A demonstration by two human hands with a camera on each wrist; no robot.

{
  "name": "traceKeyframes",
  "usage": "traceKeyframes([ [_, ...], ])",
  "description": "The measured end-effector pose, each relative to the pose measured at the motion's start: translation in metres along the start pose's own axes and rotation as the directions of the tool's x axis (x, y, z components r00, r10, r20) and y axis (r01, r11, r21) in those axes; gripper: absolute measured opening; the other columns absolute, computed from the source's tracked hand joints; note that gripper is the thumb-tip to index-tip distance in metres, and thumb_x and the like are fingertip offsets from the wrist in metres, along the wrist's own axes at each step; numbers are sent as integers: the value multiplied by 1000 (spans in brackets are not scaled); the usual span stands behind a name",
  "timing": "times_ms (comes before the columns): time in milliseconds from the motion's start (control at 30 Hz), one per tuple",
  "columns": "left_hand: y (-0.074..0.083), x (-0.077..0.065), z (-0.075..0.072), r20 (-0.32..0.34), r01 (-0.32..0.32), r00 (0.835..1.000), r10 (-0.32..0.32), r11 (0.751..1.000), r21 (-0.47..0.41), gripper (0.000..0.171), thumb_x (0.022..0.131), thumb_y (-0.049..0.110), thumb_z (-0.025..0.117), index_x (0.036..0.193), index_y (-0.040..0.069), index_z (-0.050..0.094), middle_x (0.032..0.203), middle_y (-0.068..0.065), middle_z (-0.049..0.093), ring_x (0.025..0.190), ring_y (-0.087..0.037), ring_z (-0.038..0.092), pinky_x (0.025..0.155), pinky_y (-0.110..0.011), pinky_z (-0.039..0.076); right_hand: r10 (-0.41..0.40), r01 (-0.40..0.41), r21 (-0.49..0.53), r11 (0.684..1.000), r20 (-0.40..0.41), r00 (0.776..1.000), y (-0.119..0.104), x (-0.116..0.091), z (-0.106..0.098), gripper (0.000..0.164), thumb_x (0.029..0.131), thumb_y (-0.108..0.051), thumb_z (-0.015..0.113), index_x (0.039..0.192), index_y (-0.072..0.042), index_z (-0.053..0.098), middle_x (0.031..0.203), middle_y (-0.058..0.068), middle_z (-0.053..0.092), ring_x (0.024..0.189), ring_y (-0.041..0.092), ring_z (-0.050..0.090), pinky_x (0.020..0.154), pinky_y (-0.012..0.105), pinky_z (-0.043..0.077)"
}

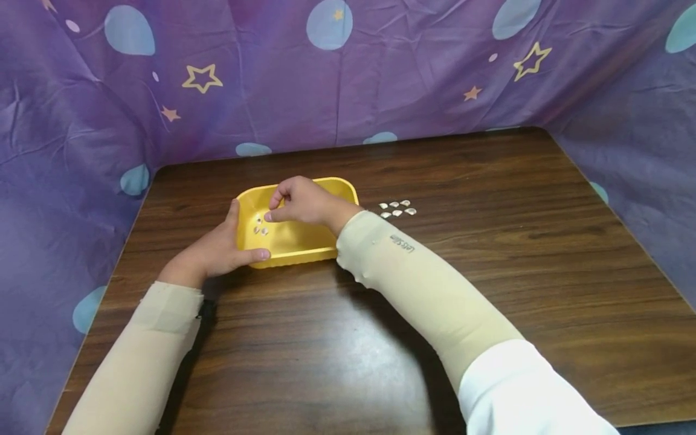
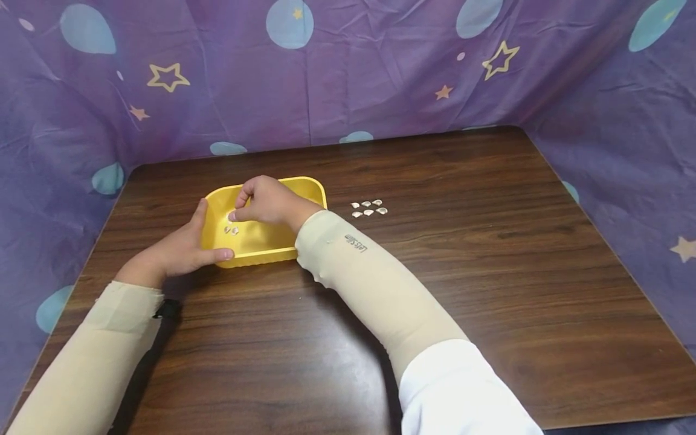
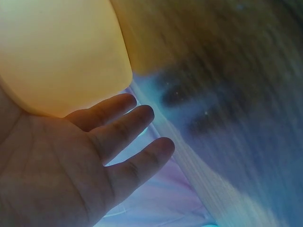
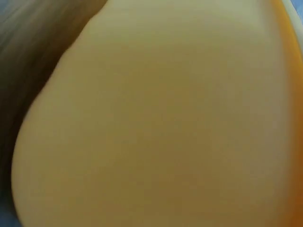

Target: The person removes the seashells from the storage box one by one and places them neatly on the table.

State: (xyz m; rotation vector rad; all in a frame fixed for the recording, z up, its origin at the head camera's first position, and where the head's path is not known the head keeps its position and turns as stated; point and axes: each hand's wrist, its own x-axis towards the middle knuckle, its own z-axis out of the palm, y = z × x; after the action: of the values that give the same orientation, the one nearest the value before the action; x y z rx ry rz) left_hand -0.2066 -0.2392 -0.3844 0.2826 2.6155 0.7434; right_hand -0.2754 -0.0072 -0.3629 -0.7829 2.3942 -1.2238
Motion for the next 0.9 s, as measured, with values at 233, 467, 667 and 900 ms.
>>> traceKeyframes([
  [233, -1, 0, 0, -5, -15, 1000, 15, 1000, 12, 133, 95, 58, 70, 159, -3, -29, 167, -41, 11, 147, -52, 38, 120, -63, 31, 11, -9, -48, 999, 37, 999, -2, 11, 21, 20, 94, -30, 81, 98, -11, 75, 72, -5, 57, 68, 8, 47, 62, 23, 41],
  [467, -2, 1, 1, -18, -38, 999, 38, 999, 9, 132, 95, 55, 71, 159, -4, -28, 166, -42, 13, 146, -53, 38, 121, -62, 31, 61, -51, -159, 986, 57, 997, 2, 16, 33, 23, 96, -34, 80, 100, -12, 76, 92, -1, 70, 85, 12, 57, 78, 22, 47],
  [667, -1, 1, 0, -23, -25, 999, 25, 1000, -4, 133, 94, 56, 72, 159, -3, -28, 165, -43, 15, 140, -48, 44, 120, -61, 33, 111, -82, -255, 963, 100, 989, 7, 17, 40, 18, 101, -28, 74, 110, -13, 77, 108, 0, 74, 102, 15, 62, 96, 27, 49],
  [900, 2, 0, -1, -10, -5, 1000, 5, 1000, -4, 131, 95, 54, 71, 159, -3, -28, 166, -42, 14, 142, -49, 43, 120, -62, 33, 116, -75, -286, 955, 129, 985, 8, 17, 44, 26, 104, -23, 69, 128, -15, 72, 134, 2, 71, 133, 19, 58, 118, 33, 39],
])
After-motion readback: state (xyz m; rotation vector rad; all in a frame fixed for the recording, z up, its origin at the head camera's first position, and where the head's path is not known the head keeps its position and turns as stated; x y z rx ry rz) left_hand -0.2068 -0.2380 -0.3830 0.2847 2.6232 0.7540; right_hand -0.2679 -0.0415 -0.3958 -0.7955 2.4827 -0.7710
